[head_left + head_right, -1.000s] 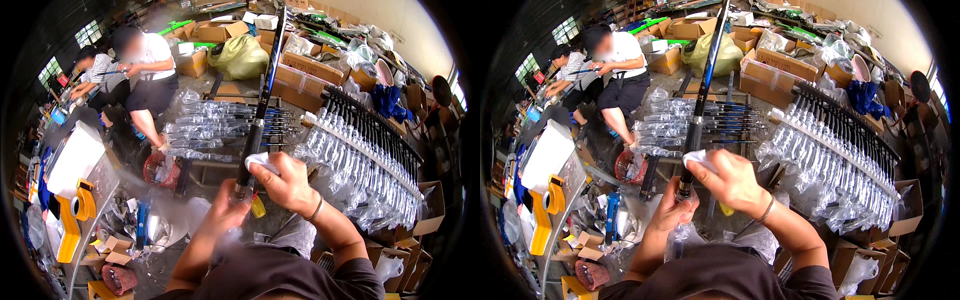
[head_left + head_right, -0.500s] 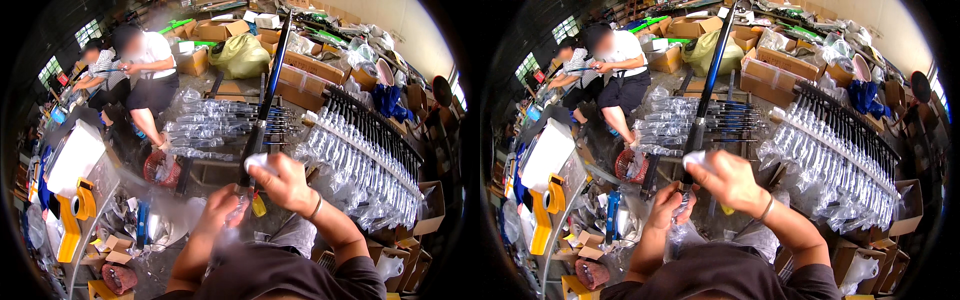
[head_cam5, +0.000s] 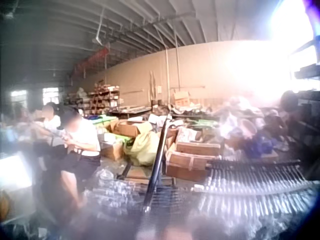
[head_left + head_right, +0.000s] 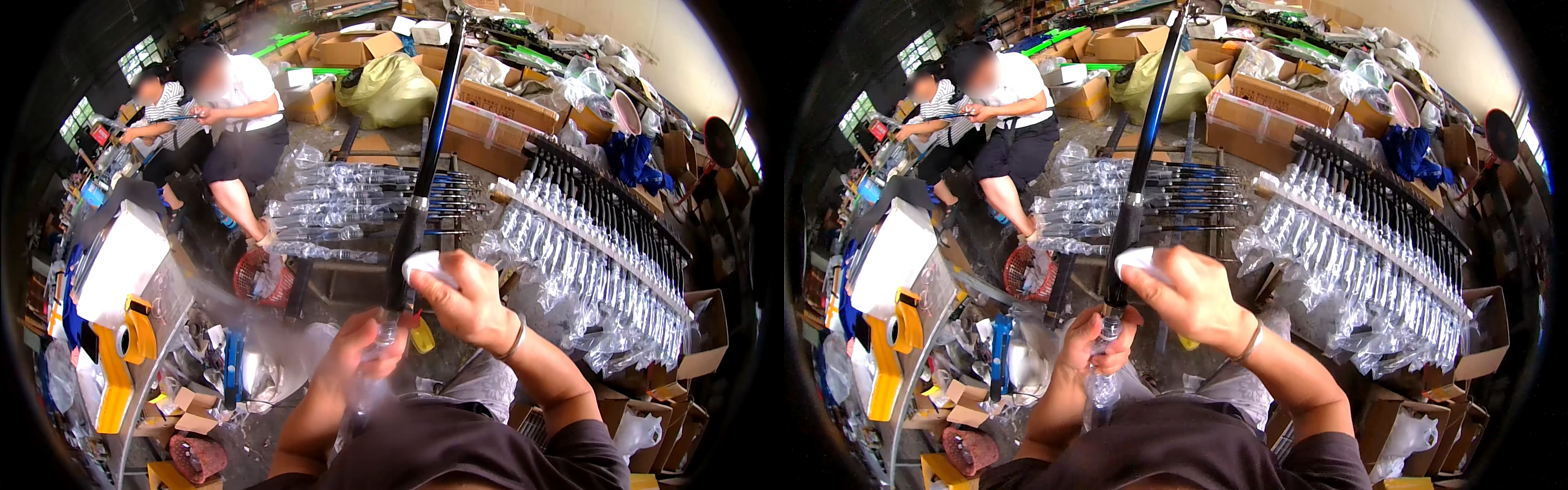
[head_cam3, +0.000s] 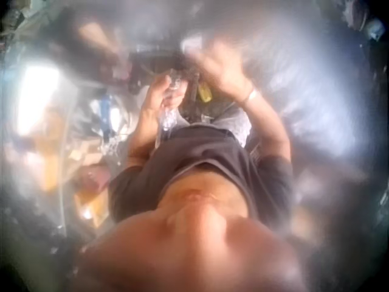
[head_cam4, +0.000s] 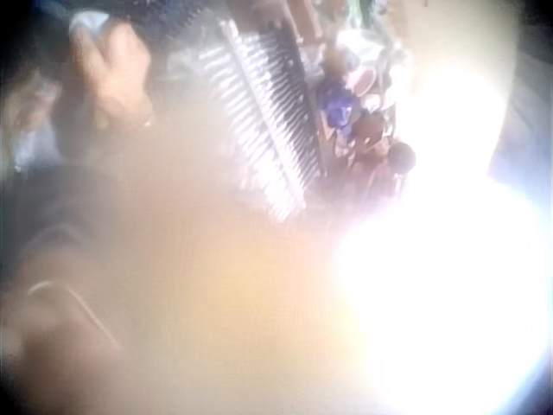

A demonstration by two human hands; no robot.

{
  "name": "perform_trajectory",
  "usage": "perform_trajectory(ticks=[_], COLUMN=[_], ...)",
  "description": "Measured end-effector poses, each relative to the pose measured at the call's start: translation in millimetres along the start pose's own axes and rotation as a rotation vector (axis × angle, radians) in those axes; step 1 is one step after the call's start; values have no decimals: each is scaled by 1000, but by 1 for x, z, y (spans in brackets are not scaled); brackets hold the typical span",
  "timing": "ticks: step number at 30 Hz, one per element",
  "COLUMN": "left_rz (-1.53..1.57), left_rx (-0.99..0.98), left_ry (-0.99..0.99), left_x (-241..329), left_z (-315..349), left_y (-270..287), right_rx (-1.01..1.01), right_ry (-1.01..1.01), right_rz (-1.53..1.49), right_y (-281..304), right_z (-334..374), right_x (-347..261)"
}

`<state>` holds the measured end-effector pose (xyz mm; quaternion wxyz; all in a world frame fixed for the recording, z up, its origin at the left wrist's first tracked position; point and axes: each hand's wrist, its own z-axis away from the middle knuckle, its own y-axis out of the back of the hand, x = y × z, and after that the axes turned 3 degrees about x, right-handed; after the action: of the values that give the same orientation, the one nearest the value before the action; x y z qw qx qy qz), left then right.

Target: The person wipes the handle and shaft of a fishing rod with a white cloth, then places it back on a rack. The person repeats this process for multiple rods, picking them up, wiping them, and returning them to the rack.

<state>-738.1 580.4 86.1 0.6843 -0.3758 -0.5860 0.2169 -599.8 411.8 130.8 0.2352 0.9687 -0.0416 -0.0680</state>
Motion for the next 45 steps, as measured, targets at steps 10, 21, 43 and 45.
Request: perform_trajectory(ticks=[10, 21, 43, 45], left_rz=[-53, -295, -796, -948], left_rx=[33, 163, 451, 498], left_ry=[-21, -50, -294, -375], left_x=[-1, 2, -15, -18], left_z=[-5, -1, -6, -7], left_y=[2, -5, -21, -23], right_rx=[1, 31, -81, -104], right_ry=[7, 0, 25, 21], right_rz=[-26, 150, 240, 195], right_y=[-4, 5, 14, 16], right_z=[2, -15, -6, -5], right_x=[3, 16, 6, 2])
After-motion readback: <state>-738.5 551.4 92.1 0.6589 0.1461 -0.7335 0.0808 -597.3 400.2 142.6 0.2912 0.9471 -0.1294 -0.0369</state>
